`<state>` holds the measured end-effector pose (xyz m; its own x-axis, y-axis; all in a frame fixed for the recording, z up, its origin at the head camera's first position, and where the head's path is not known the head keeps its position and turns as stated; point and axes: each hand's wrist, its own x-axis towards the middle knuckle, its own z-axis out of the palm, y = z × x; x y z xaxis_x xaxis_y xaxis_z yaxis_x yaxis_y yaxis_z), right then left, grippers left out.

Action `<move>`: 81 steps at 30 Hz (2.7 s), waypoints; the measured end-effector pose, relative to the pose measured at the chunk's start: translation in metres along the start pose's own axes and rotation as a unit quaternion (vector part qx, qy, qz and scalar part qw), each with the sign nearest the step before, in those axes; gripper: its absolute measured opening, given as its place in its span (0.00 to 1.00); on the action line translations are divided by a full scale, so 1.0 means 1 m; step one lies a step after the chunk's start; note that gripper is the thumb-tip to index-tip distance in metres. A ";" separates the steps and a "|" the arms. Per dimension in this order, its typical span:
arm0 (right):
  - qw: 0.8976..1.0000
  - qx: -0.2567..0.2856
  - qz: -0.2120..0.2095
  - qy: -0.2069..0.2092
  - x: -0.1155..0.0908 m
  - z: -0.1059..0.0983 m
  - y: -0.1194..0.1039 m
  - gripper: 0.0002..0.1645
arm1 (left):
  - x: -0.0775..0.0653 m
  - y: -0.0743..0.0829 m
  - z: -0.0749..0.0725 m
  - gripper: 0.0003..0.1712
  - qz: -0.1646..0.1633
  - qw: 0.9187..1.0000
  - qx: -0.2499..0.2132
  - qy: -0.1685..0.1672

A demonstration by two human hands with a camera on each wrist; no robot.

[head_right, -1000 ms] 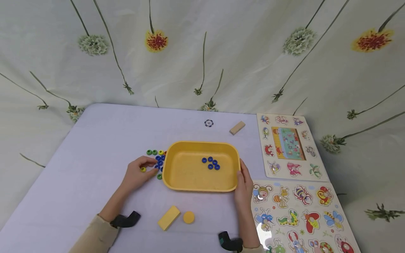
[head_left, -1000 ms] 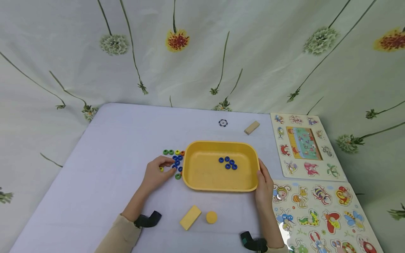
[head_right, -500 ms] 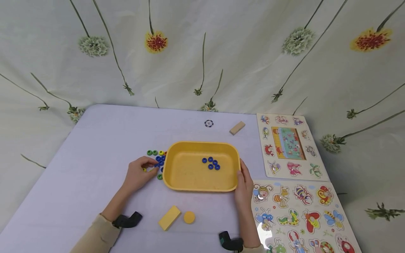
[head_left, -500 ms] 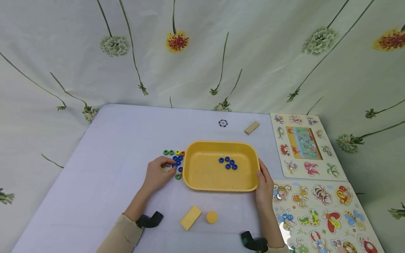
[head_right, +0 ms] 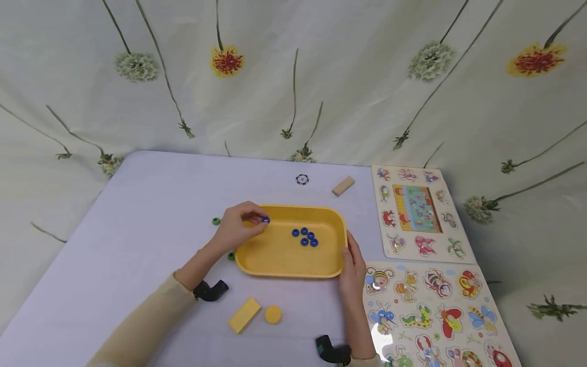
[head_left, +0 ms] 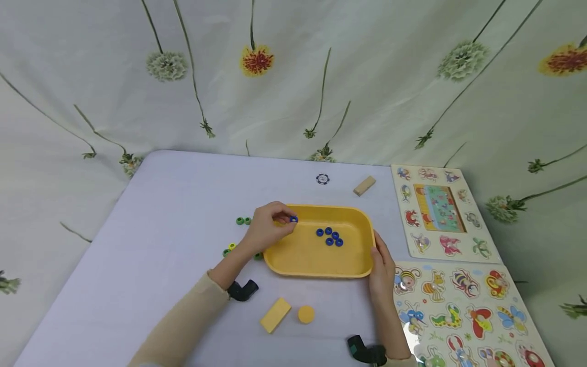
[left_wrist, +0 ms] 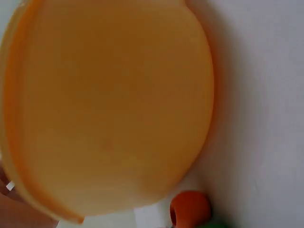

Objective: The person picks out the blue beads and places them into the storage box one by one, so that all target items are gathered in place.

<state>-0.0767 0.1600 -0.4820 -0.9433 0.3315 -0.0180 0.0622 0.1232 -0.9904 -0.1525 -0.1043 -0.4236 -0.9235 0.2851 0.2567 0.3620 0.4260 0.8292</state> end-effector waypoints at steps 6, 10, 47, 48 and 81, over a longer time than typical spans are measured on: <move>1.000 -0.002 0.004 -0.004 -0.001 0.001 -0.001 0.21 | 0.013 0.000 0.032 0.08 -0.007 0.993 0.078 -0.087; 1.000 -0.009 0.010 -0.001 -0.002 0.001 -0.003 0.21 | 0.017 0.002 0.048 0.08 -0.008 0.984 0.109 -0.143; 1.000 -0.009 0.005 0.003 -0.003 0.001 -0.005 0.21 | -0.068 -0.047 -0.048 0.16 -0.039 0.993 0.023 0.111; 1.000 -0.010 0.005 0.003 -0.002 0.001 -0.005 0.21 | -0.070 -0.051 -0.048 0.16 -0.044 0.992 0.025 0.113; 1.000 -0.012 0.014 0.007 -0.001 0.001 -0.002 0.21 | -0.058 -0.046 -0.035 0.12 -0.080 0.989 0.078 0.093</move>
<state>-0.0758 0.1585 -0.4800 -0.9368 0.3472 -0.0439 0.0969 0.1367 -0.9859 -0.1196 -0.1702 -0.4595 -0.9725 0.0468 0.2282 0.2119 0.5842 0.7834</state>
